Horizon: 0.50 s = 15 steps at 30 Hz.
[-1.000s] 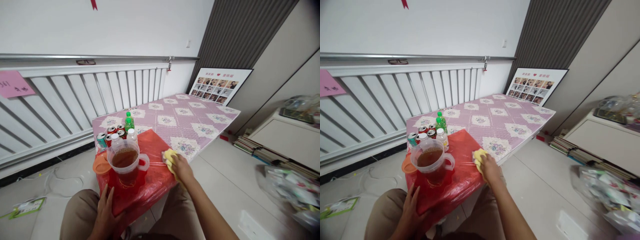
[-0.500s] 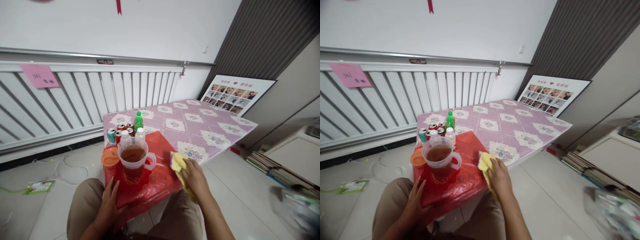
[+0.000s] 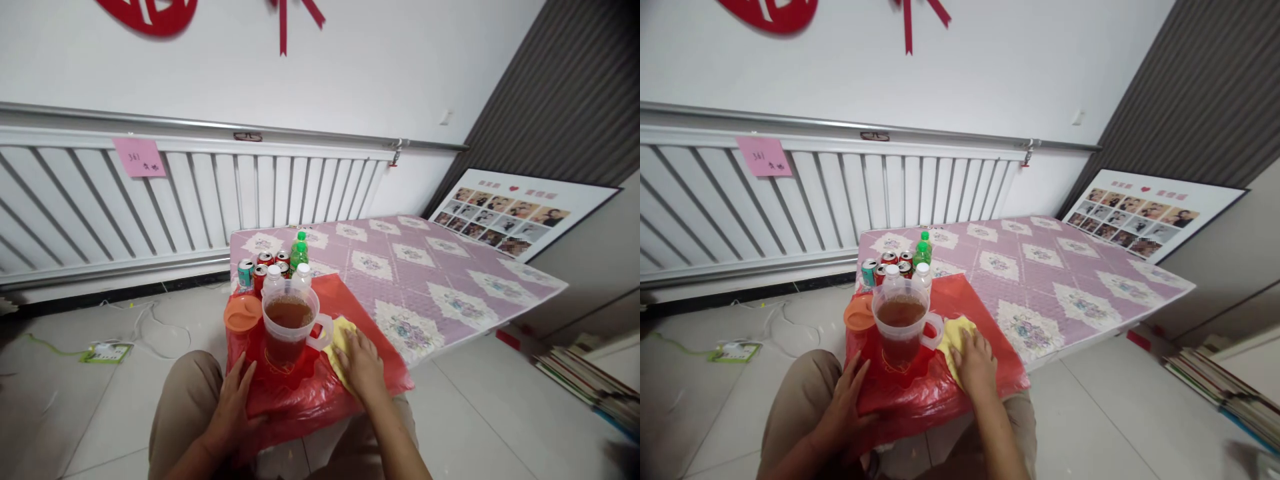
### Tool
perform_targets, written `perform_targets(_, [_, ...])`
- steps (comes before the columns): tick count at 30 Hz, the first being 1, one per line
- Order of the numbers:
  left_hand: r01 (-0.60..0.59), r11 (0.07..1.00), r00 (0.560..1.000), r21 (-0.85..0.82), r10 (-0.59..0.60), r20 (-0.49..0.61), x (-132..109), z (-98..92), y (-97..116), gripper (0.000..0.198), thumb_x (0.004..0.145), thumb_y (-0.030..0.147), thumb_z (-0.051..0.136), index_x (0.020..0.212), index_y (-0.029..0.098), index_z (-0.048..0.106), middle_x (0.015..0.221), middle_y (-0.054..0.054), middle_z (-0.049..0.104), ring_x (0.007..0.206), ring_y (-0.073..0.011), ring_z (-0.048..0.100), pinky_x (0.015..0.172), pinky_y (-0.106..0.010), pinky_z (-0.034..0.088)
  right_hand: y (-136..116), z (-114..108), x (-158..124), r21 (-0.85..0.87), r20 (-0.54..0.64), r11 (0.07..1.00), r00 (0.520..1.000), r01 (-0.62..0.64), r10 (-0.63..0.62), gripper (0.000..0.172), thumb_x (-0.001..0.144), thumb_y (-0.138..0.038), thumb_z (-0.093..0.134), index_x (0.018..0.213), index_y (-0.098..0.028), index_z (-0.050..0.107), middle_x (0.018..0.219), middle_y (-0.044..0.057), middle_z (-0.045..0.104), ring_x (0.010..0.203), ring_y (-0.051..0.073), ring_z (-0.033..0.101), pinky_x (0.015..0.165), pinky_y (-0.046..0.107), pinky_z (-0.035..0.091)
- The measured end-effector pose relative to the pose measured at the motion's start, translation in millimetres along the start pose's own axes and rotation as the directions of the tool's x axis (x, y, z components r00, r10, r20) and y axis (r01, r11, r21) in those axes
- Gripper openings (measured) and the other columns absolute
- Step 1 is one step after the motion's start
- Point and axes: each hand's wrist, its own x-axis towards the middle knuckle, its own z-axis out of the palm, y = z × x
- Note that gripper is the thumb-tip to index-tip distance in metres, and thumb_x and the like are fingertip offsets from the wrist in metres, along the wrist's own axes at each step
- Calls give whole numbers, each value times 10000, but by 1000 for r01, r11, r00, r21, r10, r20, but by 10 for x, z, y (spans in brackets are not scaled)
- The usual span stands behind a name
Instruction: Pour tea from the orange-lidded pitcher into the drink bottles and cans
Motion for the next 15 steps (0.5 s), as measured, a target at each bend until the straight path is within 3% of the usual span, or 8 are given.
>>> perform_targets(4, [24,1000,1000,-13,-24,9,14,-1,12,1156,596,164,832,1550,271,186,1618,-210,164,1462,-438,251,1135,-612,330,113,41,-6,83,-116,997,993,-2,12,521,923,-394,464,1368,-130,532,1435,197,512,1316,340,479,1011,504,453])
perform_targets(7, [29,999,998,-41,-27,55,2,-60,29,1232,545,206,886,1552,282,180,1625,-216,132,1463,-460,229,1131,-630,321,177,129,-42,171,-263,980,963,100,-52,511,907,-414,449,1301,-111,571,1365,210,562,1258,341,525,1024,514,450])
perform_targets(10, [0,994,996,-109,10,86,-9,-180,28,1227,580,333,895,1557,298,152,1629,-207,128,1472,-468,195,1129,-656,304,214,185,-140,241,-373,948,922,207,-107,494,906,-452,453,1267,-140,581,1316,193,587,1209,333,558,1016,522,463])
perform_targets(13, [6,982,1000,-188,-6,-3,90,-345,-30,956,770,394,750,1548,281,205,1624,-180,181,1478,-415,223,1147,-627,300,249,173,-288,306,-416,918,903,250,-108,483,913,-493,461,1262,-180,577,1321,171,578,1226,336,551,1012,530,472])
perform_targets(15, [89,971,988,-222,-114,-103,269,-466,-123,668,889,324,591,1502,267,331,1578,-151,309,1438,-341,342,1143,-580,343,279,143,-392,327,-419,908,901,261,-108,466,915,-493,462,1259,-200,577,1345,164,563,1246,343,545,1021,543,466])
